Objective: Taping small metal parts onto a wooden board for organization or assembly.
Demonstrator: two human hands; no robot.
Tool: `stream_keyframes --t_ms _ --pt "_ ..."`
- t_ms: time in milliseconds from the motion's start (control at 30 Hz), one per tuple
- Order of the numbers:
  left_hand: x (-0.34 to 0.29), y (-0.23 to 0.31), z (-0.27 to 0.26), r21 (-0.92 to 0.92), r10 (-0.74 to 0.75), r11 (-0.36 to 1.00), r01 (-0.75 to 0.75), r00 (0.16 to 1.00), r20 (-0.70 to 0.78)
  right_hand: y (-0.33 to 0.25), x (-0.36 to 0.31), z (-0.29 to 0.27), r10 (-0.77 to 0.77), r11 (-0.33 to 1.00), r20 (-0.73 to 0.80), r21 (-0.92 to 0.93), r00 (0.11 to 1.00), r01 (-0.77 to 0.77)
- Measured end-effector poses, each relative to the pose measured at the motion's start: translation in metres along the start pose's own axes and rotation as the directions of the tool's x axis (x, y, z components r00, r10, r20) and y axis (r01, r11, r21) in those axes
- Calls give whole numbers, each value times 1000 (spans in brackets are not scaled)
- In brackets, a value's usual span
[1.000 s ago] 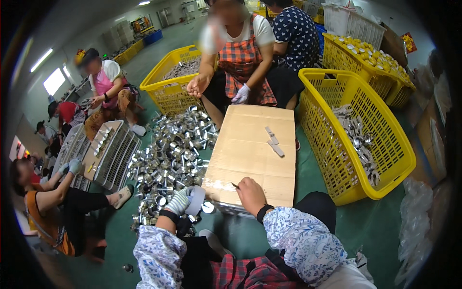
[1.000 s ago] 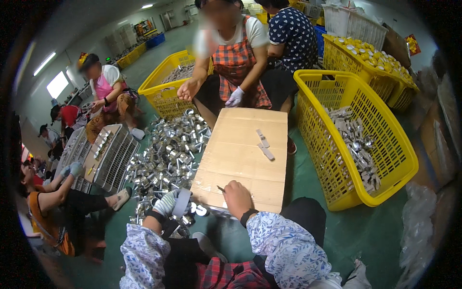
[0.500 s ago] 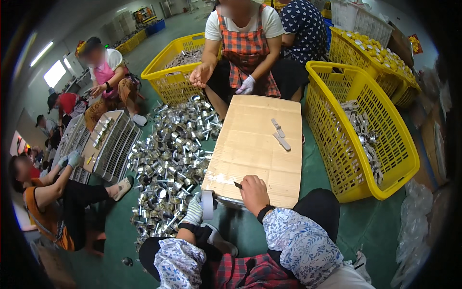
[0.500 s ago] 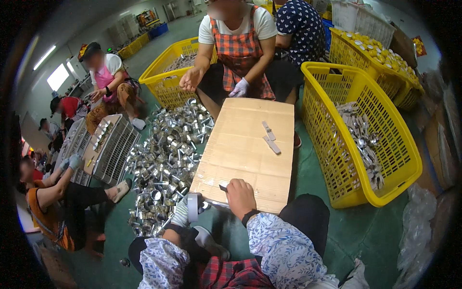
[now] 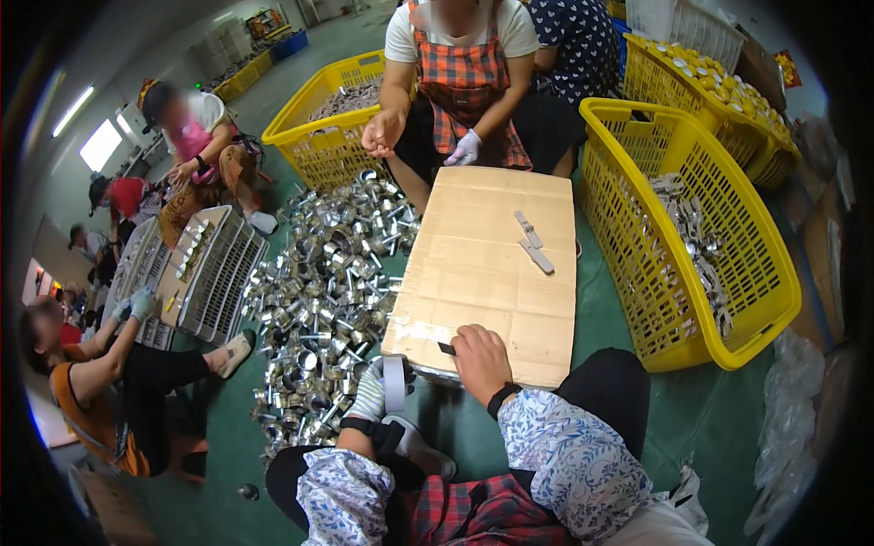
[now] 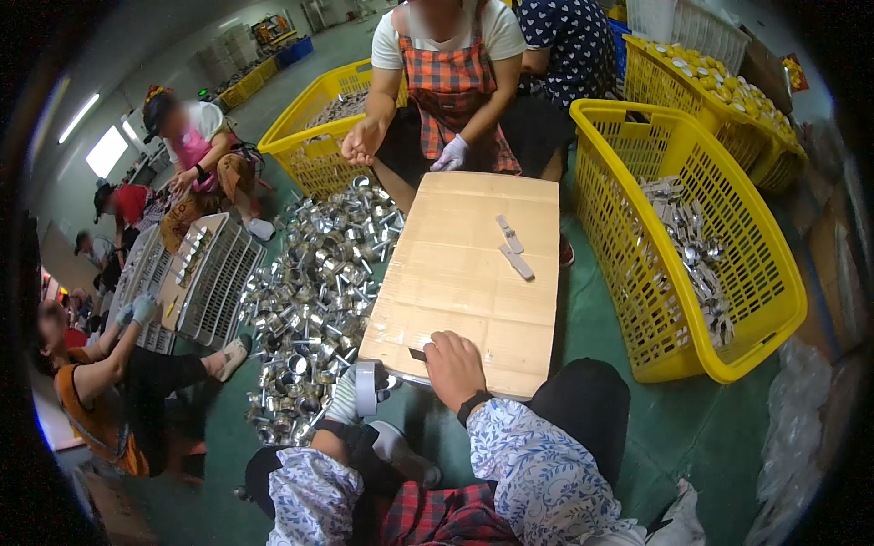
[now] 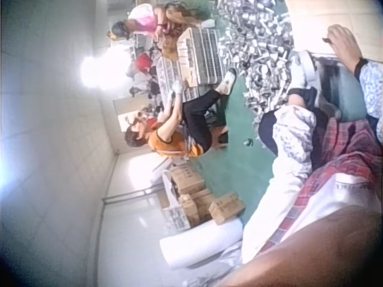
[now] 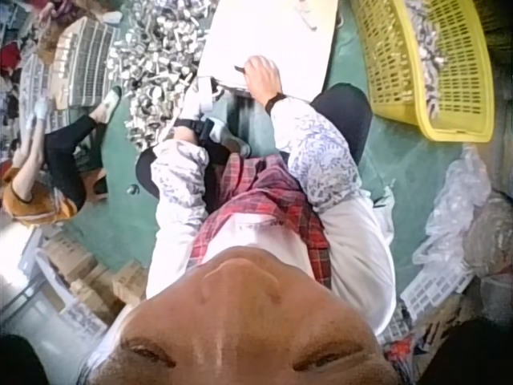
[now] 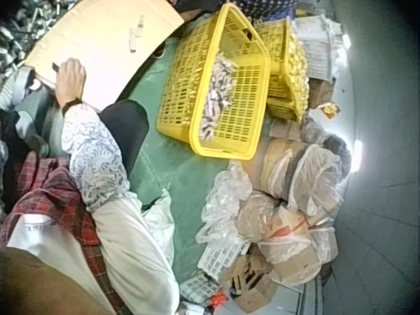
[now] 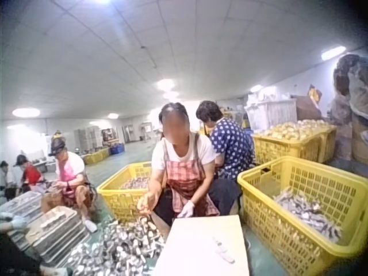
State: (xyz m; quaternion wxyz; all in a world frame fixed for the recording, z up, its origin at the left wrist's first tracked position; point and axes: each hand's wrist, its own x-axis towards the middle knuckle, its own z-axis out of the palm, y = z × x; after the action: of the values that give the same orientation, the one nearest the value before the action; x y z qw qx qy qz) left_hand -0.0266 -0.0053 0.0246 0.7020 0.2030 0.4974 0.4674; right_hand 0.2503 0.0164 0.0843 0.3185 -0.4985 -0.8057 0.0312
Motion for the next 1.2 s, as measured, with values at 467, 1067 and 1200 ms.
stream_keyframes --t_ms 467,1067,1200 --pt "-8 -18 11 125 89 988 -90 996 12 24 -13 0 -100 989 79 -103 992 108" --pt "-8 -32 13 169 145 974 -153 988 63 19 -11 -3 -33 997 36 -63 999 35" --pt "-8 -22 29 34 25 999 -25 1000 14 21 -8 -1 -5 999 22 -46 1000 6"
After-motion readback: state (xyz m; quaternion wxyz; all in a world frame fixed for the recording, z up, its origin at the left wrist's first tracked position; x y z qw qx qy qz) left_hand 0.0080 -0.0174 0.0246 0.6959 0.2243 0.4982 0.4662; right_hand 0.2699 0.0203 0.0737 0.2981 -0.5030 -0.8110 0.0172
